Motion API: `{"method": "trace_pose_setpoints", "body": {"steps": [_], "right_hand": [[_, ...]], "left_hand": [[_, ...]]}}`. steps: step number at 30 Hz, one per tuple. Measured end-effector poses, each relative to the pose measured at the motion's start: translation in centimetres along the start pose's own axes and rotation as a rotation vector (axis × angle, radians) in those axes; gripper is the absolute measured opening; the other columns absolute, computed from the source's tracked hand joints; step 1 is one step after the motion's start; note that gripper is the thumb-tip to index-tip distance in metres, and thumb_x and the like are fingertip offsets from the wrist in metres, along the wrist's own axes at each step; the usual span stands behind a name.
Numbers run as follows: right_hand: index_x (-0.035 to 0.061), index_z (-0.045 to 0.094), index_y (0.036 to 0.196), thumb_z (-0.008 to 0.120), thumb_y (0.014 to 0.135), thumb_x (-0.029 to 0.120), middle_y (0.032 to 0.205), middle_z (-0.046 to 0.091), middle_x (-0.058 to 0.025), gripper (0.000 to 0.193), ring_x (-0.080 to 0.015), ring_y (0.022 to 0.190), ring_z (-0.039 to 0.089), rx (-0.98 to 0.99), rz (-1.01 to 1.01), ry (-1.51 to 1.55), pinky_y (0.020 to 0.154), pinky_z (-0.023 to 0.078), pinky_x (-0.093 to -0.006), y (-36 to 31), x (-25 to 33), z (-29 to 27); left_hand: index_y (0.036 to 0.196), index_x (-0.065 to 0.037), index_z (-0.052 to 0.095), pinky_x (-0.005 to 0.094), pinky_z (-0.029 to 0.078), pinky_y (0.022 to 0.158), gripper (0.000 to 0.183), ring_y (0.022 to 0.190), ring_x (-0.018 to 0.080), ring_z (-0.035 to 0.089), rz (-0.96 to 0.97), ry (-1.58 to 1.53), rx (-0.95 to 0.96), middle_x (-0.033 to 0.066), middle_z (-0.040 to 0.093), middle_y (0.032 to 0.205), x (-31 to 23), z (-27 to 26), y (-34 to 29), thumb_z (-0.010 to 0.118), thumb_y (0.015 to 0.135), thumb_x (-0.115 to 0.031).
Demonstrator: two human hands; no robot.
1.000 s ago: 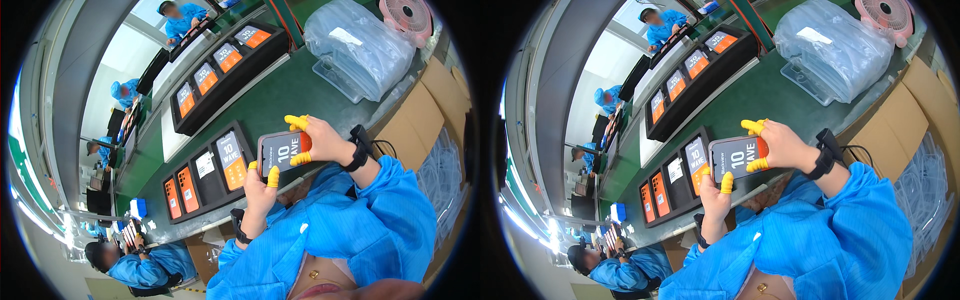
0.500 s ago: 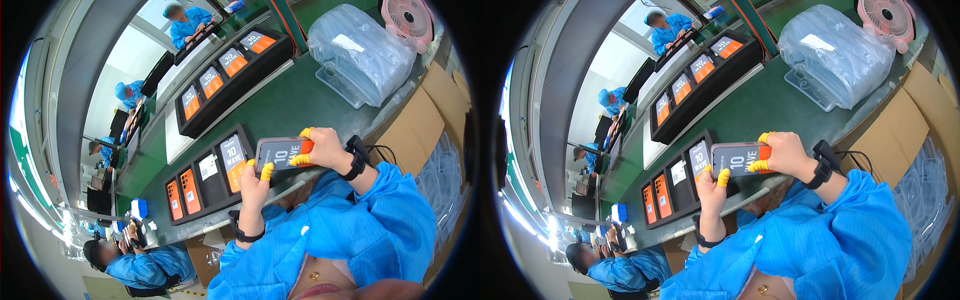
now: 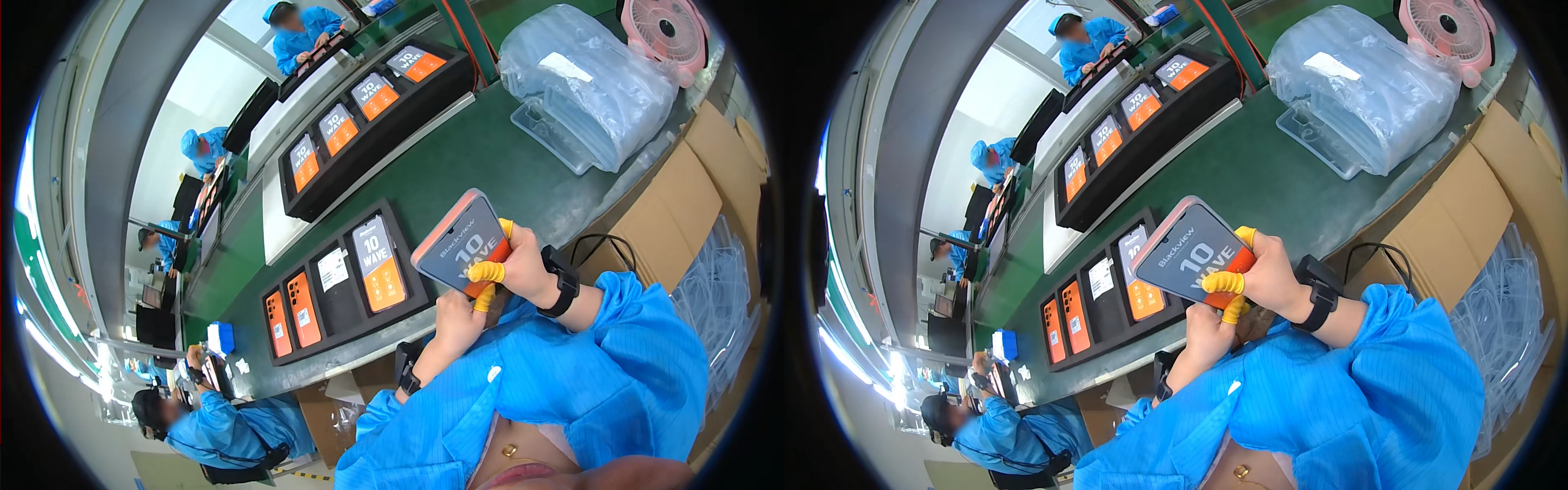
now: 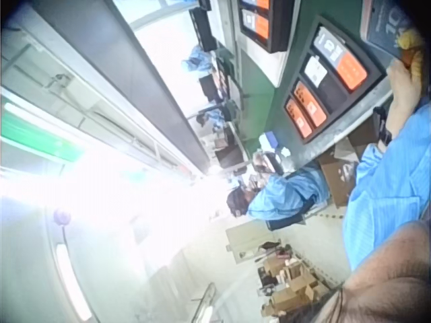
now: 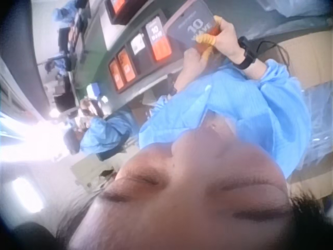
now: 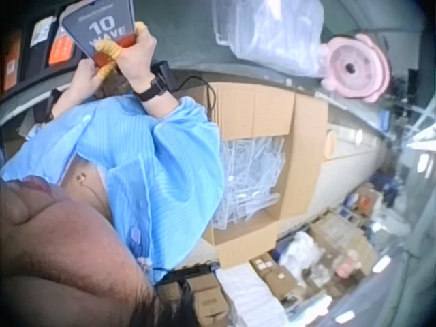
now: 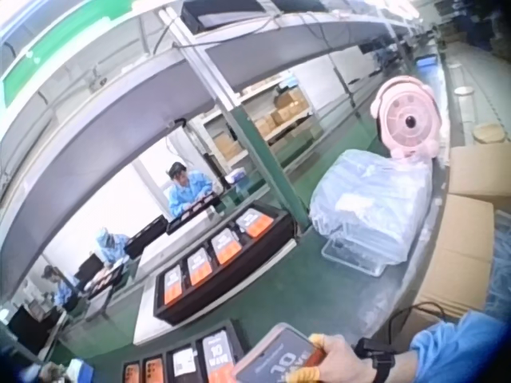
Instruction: The recorder is assembling smartphone components by placing protective films and covers on the devices at a factory workstation.
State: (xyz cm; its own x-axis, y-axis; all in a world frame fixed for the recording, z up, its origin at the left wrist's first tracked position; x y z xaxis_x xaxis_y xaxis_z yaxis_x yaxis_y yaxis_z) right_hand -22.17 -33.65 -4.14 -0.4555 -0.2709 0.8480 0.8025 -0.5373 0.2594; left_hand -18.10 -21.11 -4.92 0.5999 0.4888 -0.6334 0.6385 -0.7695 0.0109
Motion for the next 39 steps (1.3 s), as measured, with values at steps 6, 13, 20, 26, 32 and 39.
{"method": "trace_pose_setpoints", "body": {"steps": [6, 13, 20, 26, 32, 39], "right_hand": [[0.0015, 0.055, 0.089, 0.079, 0.056, 0.021, 0.082, 0.059, -0.0069, 0.045, -0.0116, 0.075, 0.056, 0.186, -0.124, -0.229, 0.068, 0.045, -0.0256, 0.5, 1.4, 0.4], [0.0014, 0.052, 0.098, 0.066, 0.068, 0.02, 0.094, 0.052, -0.0134, 0.038, -0.0291, 0.089, 0.049, -0.3, -0.468, -1.583, 0.074, 0.043, -0.036, 7.2, 3.7, -12.3], [0.0043, 0.057, 0.085, 0.062, 0.065, 0.008, 0.086, 0.052, -0.0116, 0.021, -0.0284, 0.087, 0.049, -0.161, -0.374, -1.567, 0.073, 0.043, -0.0354, 5.2, 0.7, -12.8], [0.0043, 0.058, 0.081, 0.061, 0.067, 0.006, 0.08, 0.052, -0.0099, 0.015, -0.0268, 0.08, 0.052, 0.15, -0.353, -1.361, 0.07, 0.044, -0.034, 3.1, 3.5, -7.5], [0.0031, 0.06, 0.087, 0.065, 0.067, 0.015, 0.081, 0.054, -0.0091, 0.024, -0.0269, 0.082, 0.052, 0.495, -0.168, -1.26, 0.071, 0.043, -0.0342, 2.3, 2.3, -6.8], [0.0048, 0.059, 0.086, 0.065, 0.068, 0.018, 0.085, 0.054, -0.0087, 0.023, -0.0263, 0.085, 0.051, 0.436, -0.348, -1.237, 0.075, 0.042, -0.0342, 2.4, 1.2, -6.1]], "left_hand": [[0.086, 0.0, 0.06, 0.033, 0.047, 0.056, 0.016, 0.062, 0.0228, 0.061, 0.124, -0.125, -0.173, 0.0109, 0.062, 0.076, 1.9, -0.2, -0.6, 0.056, 0.078, -0.013], [0.083, -0.001, 0.055, 0.0235, 0.04, 0.042, 0.029, 0.048, 0.0131, 0.053, 0.001, -1.066, -0.525, 0.0073, 0.058, 0.063, 8.7, -10.2, -4.4, 0.047, 0.085, -0.029], [0.084, -0.006, 0.056, 0.0215, 0.036, 0.042, 0.028, 0.049, 0.0105, 0.049, -0.655, -0.625, -0.181, 0.002, 0.055, 0.061, 20.2, -16.3, -8.1, 0.049, 0.083, -0.033], [0.087, 0.0, 0.055, 0.0313, 0.044, 0.054, 0.042, 0.058, 0.0218, 0.057, -0.86, 0.046, -0.004, 0.0132, 0.061, 0.071, 20.1, -18.1, -5.7, 0.043, 0.084, -0.04], [0.088, 0.002, 0.054, 0.0418, 0.044, 0.071, 0.045, 0.081, 0.0341, 0.057, -0.816, 0.809, -0.278, 0.02, 0.059, 0.083, 13.1, -17.6, -4.1, 0.047, 0.081, -0.041], [0.084, 0.005, 0.052, 0.0426, 0.043, 0.071, 0.03, 0.083, 0.0368, 0.053, -0.808, 0.85, -0.622, 0.0235, 0.054, 0.085, 19.7, -19.5, -7.6, 0.054, 0.073, -0.024]]}}
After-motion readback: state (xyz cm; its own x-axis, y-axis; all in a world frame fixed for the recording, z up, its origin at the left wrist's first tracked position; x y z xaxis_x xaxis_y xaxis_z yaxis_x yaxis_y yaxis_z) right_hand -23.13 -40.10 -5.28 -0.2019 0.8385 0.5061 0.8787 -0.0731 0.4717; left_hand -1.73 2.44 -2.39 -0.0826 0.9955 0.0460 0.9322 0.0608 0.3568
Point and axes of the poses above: each hand's wrist, its own y-axis towards the middle knuckle, its own z-axis out of the palm, x = y × z, the point moved 3 cm from there along y, towards the middle knuckle
